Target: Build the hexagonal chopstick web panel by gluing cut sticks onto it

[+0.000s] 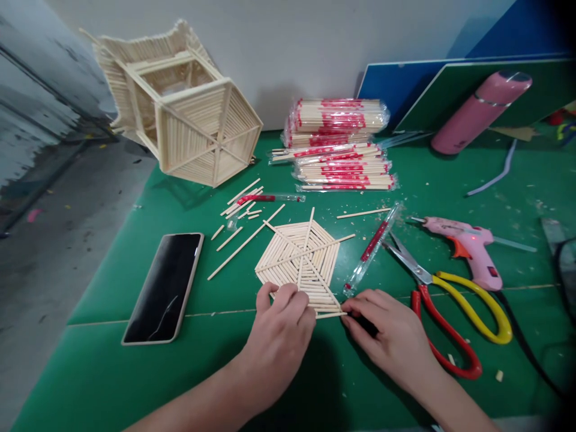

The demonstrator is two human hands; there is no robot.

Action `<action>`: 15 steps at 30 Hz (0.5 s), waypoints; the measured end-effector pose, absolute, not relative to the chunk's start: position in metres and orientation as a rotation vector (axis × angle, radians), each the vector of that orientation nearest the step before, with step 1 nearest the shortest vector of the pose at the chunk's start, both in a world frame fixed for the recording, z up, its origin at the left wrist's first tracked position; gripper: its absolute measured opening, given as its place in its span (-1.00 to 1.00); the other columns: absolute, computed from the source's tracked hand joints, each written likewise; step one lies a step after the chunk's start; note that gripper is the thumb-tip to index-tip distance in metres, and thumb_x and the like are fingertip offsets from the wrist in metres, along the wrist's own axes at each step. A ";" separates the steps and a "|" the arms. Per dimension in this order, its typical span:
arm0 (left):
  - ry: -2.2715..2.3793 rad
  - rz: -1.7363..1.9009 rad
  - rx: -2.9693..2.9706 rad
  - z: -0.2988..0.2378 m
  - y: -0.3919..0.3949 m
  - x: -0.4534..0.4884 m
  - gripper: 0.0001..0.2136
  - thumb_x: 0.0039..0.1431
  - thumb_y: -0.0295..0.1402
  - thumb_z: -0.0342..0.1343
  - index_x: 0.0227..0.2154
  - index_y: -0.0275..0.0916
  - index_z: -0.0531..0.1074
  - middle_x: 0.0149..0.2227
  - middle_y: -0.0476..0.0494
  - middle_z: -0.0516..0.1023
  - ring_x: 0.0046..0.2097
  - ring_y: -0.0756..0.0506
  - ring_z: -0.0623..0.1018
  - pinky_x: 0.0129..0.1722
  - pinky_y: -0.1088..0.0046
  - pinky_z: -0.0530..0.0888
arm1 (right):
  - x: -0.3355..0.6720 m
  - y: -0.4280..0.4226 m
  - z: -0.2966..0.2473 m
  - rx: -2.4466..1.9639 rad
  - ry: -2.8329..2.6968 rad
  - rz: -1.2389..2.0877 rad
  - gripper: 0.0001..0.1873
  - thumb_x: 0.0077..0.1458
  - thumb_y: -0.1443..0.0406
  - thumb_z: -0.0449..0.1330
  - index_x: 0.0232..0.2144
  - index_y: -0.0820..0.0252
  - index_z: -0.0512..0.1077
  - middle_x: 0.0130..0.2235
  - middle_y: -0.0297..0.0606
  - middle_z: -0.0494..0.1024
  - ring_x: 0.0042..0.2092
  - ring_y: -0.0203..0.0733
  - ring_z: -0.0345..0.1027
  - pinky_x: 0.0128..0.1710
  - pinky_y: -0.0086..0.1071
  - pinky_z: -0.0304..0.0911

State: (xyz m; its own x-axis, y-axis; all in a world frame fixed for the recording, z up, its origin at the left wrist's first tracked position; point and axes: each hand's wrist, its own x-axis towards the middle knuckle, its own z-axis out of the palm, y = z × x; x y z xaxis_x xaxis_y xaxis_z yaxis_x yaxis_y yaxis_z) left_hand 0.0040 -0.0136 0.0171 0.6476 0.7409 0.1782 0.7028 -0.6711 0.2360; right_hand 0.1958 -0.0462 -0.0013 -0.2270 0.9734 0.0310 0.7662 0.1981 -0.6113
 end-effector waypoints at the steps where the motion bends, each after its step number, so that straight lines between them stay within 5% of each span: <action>1: 1.206 0.317 2.688 0.018 -0.013 0.005 -0.86 0.06 -0.56 -0.04 -0.53 -0.24 0.31 -0.46 -0.03 0.32 -0.28 -0.09 0.30 -0.18 0.16 0.19 | 0.196 -0.046 -0.001 -1.620 -2.067 0.683 -0.85 0.07 0.32 0.05 -0.33 0.13 0.42 -0.38 -0.28 0.44 -0.33 -0.22 0.29 -0.36 -0.36 0.19; 8: 1.240 0.113 2.501 0.024 -0.007 -0.001 -0.86 0.12 -0.44 -0.08 -0.51 -0.22 0.33 -0.39 -0.06 0.36 -0.23 -0.12 0.28 -0.17 0.15 0.16 | 0.195 -0.045 -0.001 -1.606 -2.054 0.695 -0.85 0.08 0.31 0.05 -0.33 0.14 0.42 -0.38 -0.27 0.43 -0.34 -0.22 0.27 -0.37 -0.36 0.16; 15: 1.314 0.278 2.470 0.021 -0.011 -0.010 -0.93 0.04 -0.45 0.01 -0.40 -0.19 0.37 -0.34 -0.07 0.38 -0.22 -0.14 0.29 -0.18 0.17 0.14 | 0.196 -0.047 -0.002 -1.614 -2.000 0.748 -0.87 0.05 0.33 0.08 -0.29 0.15 0.34 -0.38 -0.28 0.41 -0.34 -0.21 0.25 -0.36 -0.33 0.18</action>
State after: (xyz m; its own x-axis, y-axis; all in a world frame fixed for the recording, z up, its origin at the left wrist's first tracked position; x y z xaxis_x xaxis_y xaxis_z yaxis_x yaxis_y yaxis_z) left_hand -0.0100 -0.0109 0.0209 0.5560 0.8310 0.0174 0.7670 -0.5210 0.3745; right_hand 0.1965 -0.0474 -0.0022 -0.2051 0.9786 0.0161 0.7281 0.1635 -0.6657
